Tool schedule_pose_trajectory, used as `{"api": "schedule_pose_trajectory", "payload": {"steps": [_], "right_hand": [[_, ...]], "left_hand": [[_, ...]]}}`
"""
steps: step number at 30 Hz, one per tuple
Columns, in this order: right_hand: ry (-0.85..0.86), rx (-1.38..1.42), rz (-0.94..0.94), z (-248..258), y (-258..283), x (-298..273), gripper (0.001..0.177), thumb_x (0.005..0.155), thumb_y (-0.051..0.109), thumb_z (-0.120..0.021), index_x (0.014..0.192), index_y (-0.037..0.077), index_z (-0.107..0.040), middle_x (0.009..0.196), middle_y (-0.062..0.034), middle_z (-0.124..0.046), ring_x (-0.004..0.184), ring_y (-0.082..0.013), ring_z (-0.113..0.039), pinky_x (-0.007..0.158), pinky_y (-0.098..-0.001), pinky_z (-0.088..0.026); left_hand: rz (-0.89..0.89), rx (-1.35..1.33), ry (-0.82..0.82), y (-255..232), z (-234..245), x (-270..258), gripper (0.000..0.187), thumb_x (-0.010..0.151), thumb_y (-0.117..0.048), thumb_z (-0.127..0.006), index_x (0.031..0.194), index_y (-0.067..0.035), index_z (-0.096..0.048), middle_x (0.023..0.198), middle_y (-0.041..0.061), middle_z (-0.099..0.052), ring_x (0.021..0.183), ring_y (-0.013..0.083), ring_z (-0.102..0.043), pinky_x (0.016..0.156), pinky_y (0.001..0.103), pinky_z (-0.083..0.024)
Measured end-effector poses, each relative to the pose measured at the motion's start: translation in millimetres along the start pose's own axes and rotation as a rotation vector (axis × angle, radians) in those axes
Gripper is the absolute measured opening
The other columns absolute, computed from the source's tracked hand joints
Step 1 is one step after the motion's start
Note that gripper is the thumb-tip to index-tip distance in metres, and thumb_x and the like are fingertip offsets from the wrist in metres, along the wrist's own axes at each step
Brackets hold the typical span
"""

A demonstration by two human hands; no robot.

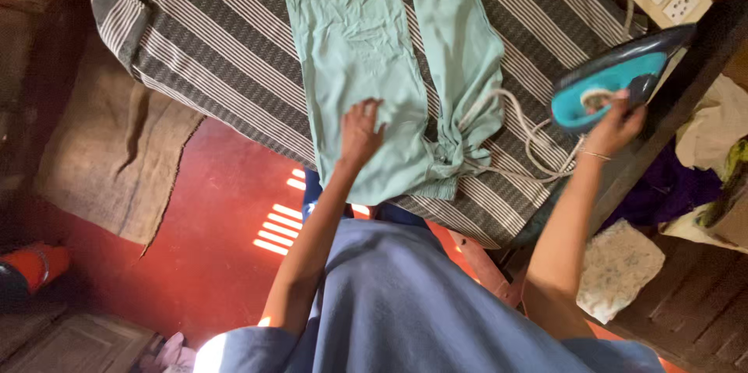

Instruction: The person unfolds and spreads out a pair of light-colored pants on an ironing board before using an iron to press the fabric.

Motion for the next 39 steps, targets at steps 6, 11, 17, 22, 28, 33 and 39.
{"api": "schedule_pose_trajectory", "payload": {"steps": [6,11,17,22,28,33,39], "right_hand": [[0.31,-0.102,-0.425,-60.3,71.6,-65.3,0.036,0.092,0.035,-0.071,0.096,0.003,-0.056,0.081,-0.0036,-0.056,0.067,-0.0121,-0.058,0.06,-0.0292,-0.049],[0.517,-0.187,-0.431,-207.6,66.3,-119.6,0.029,0.092,0.029,-0.061,0.103,0.003,-0.056,0.072,-0.0047,-0.061,0.057,-0.012,-0.059,0.051,-0.0268,-0.052],[0.604,-0.348,-0.249,-332.4,38.6,-126.5,0.033,0.094,0.029,-0.061,0.087,-0.001,-0.049,0.056,-0.0089,-0.061,0.044,-0.0178,-0.062,0.042,-0.0321,-0.049],[0.621,-0.542,-0.101,-373.1,6.4,-98.0,0.036,0.095,0.031,-0.06,0.087,-0.001,-0.048,0.053,-0.0125,-0.06,0.045,-0.0245,-0.062,0.045,-0.0378,-0.049],[0.622,-0.6,-0.058,-437.8,-13.9,-19.0,0.039,0.098,0.036,-0.059,0.087,0.0,-0.049,0.055,-0.0117,-0.061,0.049,-0.0256,-0.064,0.05,-0.0387,-0.051],[0.725,-0.626,-0.17,-401.9,-1.5,-65.2,0.038,0.095,0.037,-0.059,0.09,0.002,-0.045,0.056,-0.0113,-0.061,0.047,-0.0258,-0.063,0.048,-0.0393,-0.05],[0.689,-0.666,-0.216,-365.1,25.5,-137.1,0.036,0.093,0.034,-0.059,0.089,0.002,-0.044,0.055,-0.0127,-0.06,0.044,-0.0273,-0.062,0.045,-0.0391,-0.05]], "left_hand": [[0.085,0.09,-0.271,58.0,40.4,22.0,0.06,0.076,-0.011,-0.074,0.131,-0.01,-0.051,0.138,0.016,-0.046,0.124,0.0363,-0.045,0.098,0.048,-0.04],[0.321,-0.284,-0.663,114.4,29.5,57.2,0.054,0.08,-0.01,-0.075,0.126,-0.001,-0.047,0.125,0.02,-0.046,0.111,0.0342,-0.054,0.094,0.04,-0.048],[0.517,-0.347,-0.535,162.8,28.8,68.6,0.021,0.084,-0.012,-0.074,0.093,0.0,-0.06,0.079,0.01,-0.063,0.071,0.0206,-0.059,0.069,0.032,-0.049],[0.446,-0.504,-0.471,175.0,37.2,63.9,0.017,0.084,-0.012,-0.071,0.09,0.0,-0.06,0.072,0.005,-0.061,0.062,0.0109,-0.053,0.06,0.027,-0.047],[0.551,-0.583,-0.379,169.5,46.2,60.3,0.018,0.09,-0.017,-0.069,0.089,-0.001,-0.06,0.07,0.004,-0.057,0.06,0.0086,-0.047,0.057,0.026,-0.043],[0.578,-0.56,-0.332,164.4,55.6,61.6,0.019,0.09,-0.02,-0.067,0.091,-0.003,-0.06,0.071,0.003,-0.059,0.061,0.009,-0.047,0.056,0.027,-0.042],[0.614,-0.557,-0.32,161.1,60.7,61.0,0.024,0.092,-0.026,-0.065,0.091,-0.003,-0.058,0.072,0.004,-0.059,0.061,0.0102,-0.05,0.058,0.027,-0.045]]}}
Point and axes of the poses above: each hand's wrist, its own x-axis towards the middle knuckle, its own z-axis out of the back of the hand, y = z × x, the point moved 3 cm from there along x, towards the middle knuckle
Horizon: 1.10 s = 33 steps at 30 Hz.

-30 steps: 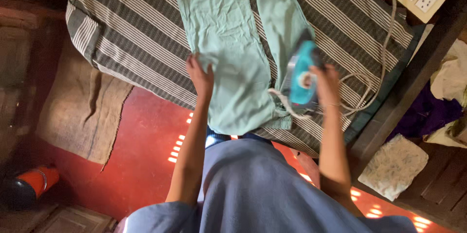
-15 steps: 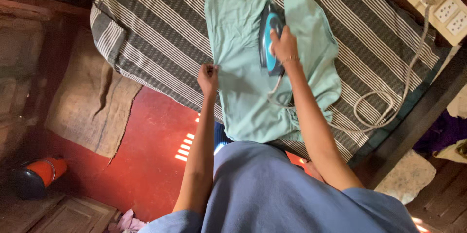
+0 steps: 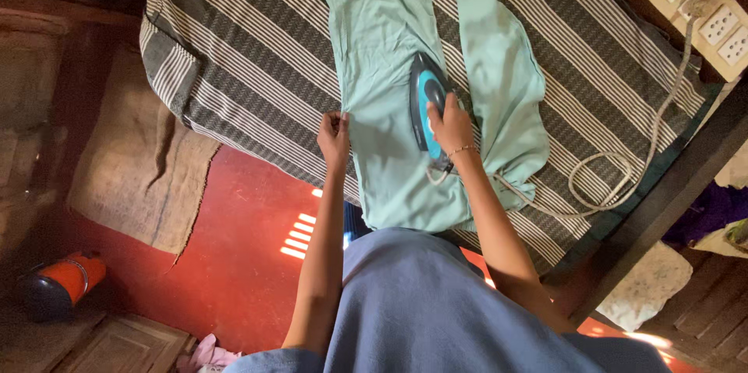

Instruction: The person unfolds and spreads out a pair of light-colored pants on an ironing board before using an iron to press the fabric.

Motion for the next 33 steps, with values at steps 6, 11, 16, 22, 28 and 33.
{"api": "schedule_pose_trajectory", "payload": {"steps": [6,11,16,22,28,33], "right_hand": [[-0.093,-0.043,0.102,5.3,11.8,55.1,0.036,0.097,0.033,-0.061,0.096,-0.002,-0.051,0.057,-0.014,-0.06,0.05,-0.0276,-0.062,0.049,-0.04,-0.049],[0.025,0.169,-0.069,55.1,-45.7,27.1,0.036,0.093,0.036,-0.063,0.098,0.001,-0.056,0.067,-0.0057,-0.059,0.052,-0.016,-0.058,0.044,-0.0331,-0.046],[-0.218,0.82,-0.297,153.1,-141.6,-20.7,0.023,0.094,0.03,-0.059,0.1,0.008,-0.059,0.07,-0.0018,-0.051,0.053,-0.0097,-0.05,0.041,-0.0247,-0.04],[-0.523,1.325,0.181,237.4,-207.6,-27.5,0.048,0.086,-0.001,-0.075,0.126,0.002,-0.047,0.101,-0.009,-0.057,0.083,-0.0207,-0.058,0.062,-0.0336,-0.048],[-0.631,1.378,0.137,240.2,-276.2,10.8,0.072,0.062,-0.015,-0.067,0.123,0.018,-0.046,0.11,-0.002,-0.064,0.099,-0.0208,-0.059,0.069,-0.0341,-0.047],[-0.422,0.939,0.271,206.7,-344.6,-3.3,0.038,0.082,-0.025,-0.065,0.102,0.005,-0.053,0.104,-0.0067,-0.057,0.099,-0.0221,-0.054,0.08,-0.0312,-0.037]], "left_hand": [[0.048,-0.026,0.062,8.9,3.0,0.3,0.026,0.095,-0.028,-0.061,0.093,-0.003,-0.053,0.075,0.006,-0.058,0.062,0.0125,-0.052,0.059,0.03,-0.047],[-0.083,0.031,-0.076,23.7,-7.1,9.4,0.018,0.094,-0.018,-0.059,0.095,-0.001,-0.051,0.077,0.011,-0.06,0.066,0.0206,-0.055,0.065,0.034,-0.047],[-0.107,0.094,-0.14,14.2,-3.0,2.1,0.012,0.091,-0.007,-0.06,0.097,-0.001,-0.052,0.087,0.016,-0.061,0.076,0.0271,-0.058,0.073,0.036,-0.048],[-0.739,0.407,0.035,-67.2,-45.5,-65.3,0.05,0.079,-0.005,-0.074,0.124,-0.001,-0.051,0.124,0.019,-0.055,0.118,0.0376,-0.052,0.101,0.045,-0.041],[-0.792,0.607,0.52,-70.7,-128.9,-141.9,0.072,0.069,-0.018,-0.076,0.134,-0.006,-0.048,0.138,0.014,-0.044,0.126,0.0344,-0.041,0.101,0.052,-0.032],[-0.674,0.721,0.641,-35.3,-111.1,-165.8,0.054,0.086,-0.022,-0.065,0.138,-0.015,-0.05,0.141,0.005,-0.047,0.129,0.0263,-0.044,0.108,0.047,-0.033]]}}
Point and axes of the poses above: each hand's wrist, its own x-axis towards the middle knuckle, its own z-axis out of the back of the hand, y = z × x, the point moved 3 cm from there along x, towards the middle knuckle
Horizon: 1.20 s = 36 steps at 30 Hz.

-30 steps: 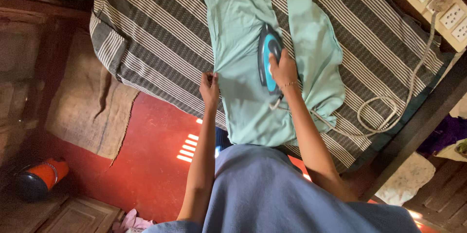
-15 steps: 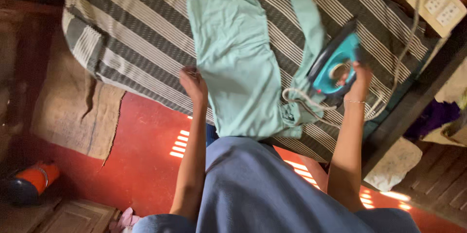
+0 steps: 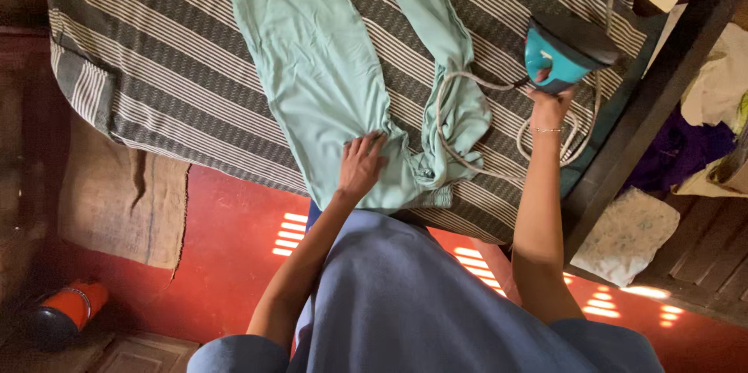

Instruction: The person unfolds and spreads out a pair of light-colored pants on an ironing board before using an iron to press the fabric.

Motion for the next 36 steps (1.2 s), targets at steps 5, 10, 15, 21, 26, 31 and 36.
{"api": "schedule_pose_trajectory", "payload": {"steps": [5,10,15,21,26,31,36], "right_hand": [[-0.115,0.098,-0.019,-14.8,-0.9,10.1,0.051,0.065,-0.02,-0.062,0.105,0.009,-0.053,0.103,-0.0047,-0.06,0.096,-0.0189,-0.057,0.075,-0.0333,-0.047],[-0.626,-0.306,0.247,-27.8,19.5,-26.1,0.045,0.072,-0.017,-0.058,0.107,0.008,-0.047,0.101,-0.0008,-0.044,0.092,-0.0147,-0.046,0.085,-0.027,-0.045],[-0.353,-0.52,0.316,-147.8,22.6,-45.0,0.028,0.102,0.011,-0.051,0.125,0.006,-0.035,0.121,-0.0127,-0.035,0.108,-0.0263,-0.033,0.091,-0.0374,-0.034],[-0.206,-1.06,0.153,-191.5,21.3,186.9,0.076,0.099,0.02,-0.06,0.155,0.006,-0.01,0.162,-0.0158,-0.01,0.107,-0.0391,-0.056,0.074,-0.0377,-0.056],[-0.223,-1.287,-0.135,-151.3,-22.7,281.2,0.073,0.096,0.021,-0.057,0.151,0.006,-0.012,0.157,-0.0158,-0.018,0.064,-0.0253,-0.067,0.05,-0.0327,-0.052],[-0.103,-1.481,-0.068,-127.8,-44.5,313.1,0.057,0.099,0.027,-0.055,0.142,0.003,-0.027,0.138,-0.0189,-0.04,0.073,-0.0291,-0.067,0.057,-0.037,-0.054],[0.019,-1.654,-0.037,-118.1,-23.8,327.1,0.047,0.102,0.033,-0.053,0.132,0.0,-0.042,0.12,-0.022,-0.061,0.082,-0.0328,-0.068,0.065,-0.0414,-0.056]], "left_hand": [[0.041,0.096,-0.299,3.5,4.2,25.8,0.054,0.094,-0.03,-0.056,0.143,-0.013,-0.042,0.15,0.01,-0.038,0.14,0.0283,-0.034,0.115,0.055,-0.017],[0.253,0.068,-0.414,9.6,5.0,85.9,0.058,0.101,-0.035,-0.045,0.152,-0.012,-0.03,0.16,0.01,-0.025,0.149,0.0285,-0.019,0.117,0.059,-0.004],[0.323,0.105,-0.376,5.2,5.0,93.8,0.059,0.102,-0.04,-0.037,0.153,-0.014,-0.026,0.161,0.007,-0.021,0.149,0.0252,-0.016,0.118,0.056,-0.002],[0.336,0.098,-0.353,7.7,4.3,95.4,0.06,0.102,-0.04,-0.036,0.154,-0.013,-0.025,0.161,0.007,-0.02,0.149,0.0248,-0.014,0.118,0.053,0.0],[0.338,0.061,-0.368,13.0,2.6,95.6,0.062,0.101,-0.04,-0.037,0.153,-0.009,-0.024,0.161,0.007,-0.021,0.149,0.0233,-0.015,0.119,0.053,-0.001],[0.342,0.047,-0.374,16.9,2.9,96.4,0.062,0.1,-0.041,-0.039,0.152,-0.01,-0.026,0.16,0.005,-0.023,0.149,0.0228,-0.017,0.119,0.052,-0.002],[0.325,0.032,-0.377,16.7,7.8,96.6,0.061,0.1,-0.039,-0.04,0.152,-0.011,-0.027,0.16,0.005,-0.024,0.149,0.0237,-0.017,0.119,0.052,-0.003]]}}
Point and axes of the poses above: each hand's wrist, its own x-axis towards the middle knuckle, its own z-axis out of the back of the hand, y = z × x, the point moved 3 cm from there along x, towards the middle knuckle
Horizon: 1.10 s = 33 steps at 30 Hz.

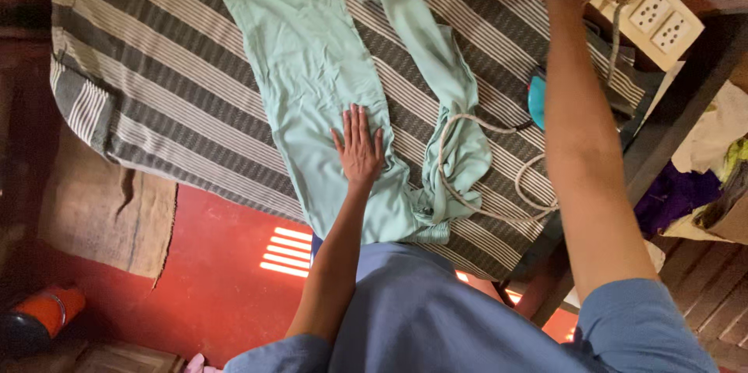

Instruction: The person unfolds and spreads out a pair of light-colored pants on an ironing board before using an iron to press the fabric.

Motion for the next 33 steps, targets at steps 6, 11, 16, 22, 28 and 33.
{"api": "schedule_pose_trajectory", "payload": {"steps": [6,11,16,22,28,33], "right_hand": [[0.192,-0.093,-0.022,33.1,7.7,-2.2,0.039,0.107,0.031,-0.048,0.126,-0.003,-0.05,0.117,-0.0253,-0.059,0.097,-0.034,-0.061,0.081,-0.0418,-0.053],[-0.454,0.51,0.299,35.7,76.9,-144.2,0.06,0.103,0.019,-0.073,0.144,-0.005,-0.035,0.147,-0.0335,-0.03,0.13,-0.04,-0.042,0.106,-0.0448,-0.043],[0.361,0.64,0.322,37.0,138.3,-378.0,0.029,0.097,0.037,-0.064,0.099,0.008,-0.061,0.086,-0.0077,-0.066,0.078,-0.0205,-0.065,0.067,-0.0354,-0.05],[0.254,0.344,0.522,52.2,101.9,-484.3,0.041,0.078,0.04,-0.074,0.094,0.007,-0.056,0.082,-0.0101,-0.065,0.075,-0.0327,-0.063,0.062,-0.0428,-0.049],[0.77,0.108,0.224,29.5,45.5,-523.3,0.022,0.078,0.03,-0.074,0.089,0.015,-0.064,0.081,-0.0012,-0.072,0.078,-0.0244,-0.068,0.066,-0.0393,-0.052],[0.936,0.194,0.268,46.8,35.9,-532.2,0.032,0.071,0.029,-0.078,0.095,0.013,-0.064,0.082,-0.0019,-0.072,0.076,-0.0223,-0.069,0.069,-0.0365,-0.053]], "left_hand": [[-0.032,-0.086,-0.081,5.0,3.5,-3.6,0.059,0.101,-0.034,-0.042,0.153,-0.01,-0.027,0.159,0.006,-0.028,0.149,0.0237,-0.022,0.121,0.051,-0.006],[-0.08,-0.305,-0.202,24.5,22.6,-17.7,0.062,0.096,-0.022,-0.057,0.148,-0.002,-0.031,0.152,0.016,-0.036,0.145,0.0349,-0.028,0.118,0.052,-0.017],[0.046,-0.278,-0.495,67.5,73.6,-65.9,0.064,0.086,-0.005,-0.069,0.14,0.001,-0.036,0.137,0.024,-0.044,0.128,0.0415,-0.043,0.109,0.047,-0.033],[0.422,-0.435,-0.269,101.4,76.3,-113.0,0.063,0.077,-0.001,-0.069,0.134,-0.003,-0.042,0.122,0.021,-0.043,0.103,0.036,-0.053,0.087,0.04,-0.047],[0.262,-0.362,-0.134,117.5,76.2,-171.3,0.057,0.076,0.012,-0.056,0.13,-0.006,-0.05,0.118,0.02,-0.042,0.107,0.0378,-0.052,0.085,0.041,-0.049],[0.282,0.053,0.043,88.4,90.3,-188.5,0.061,0.068,0.001,-0.064,0.127,-0.009,-0.05,0.134,0.016,-0.044,0.112,0.0384,-0.048,0.092,0.051,-0.04]]}}
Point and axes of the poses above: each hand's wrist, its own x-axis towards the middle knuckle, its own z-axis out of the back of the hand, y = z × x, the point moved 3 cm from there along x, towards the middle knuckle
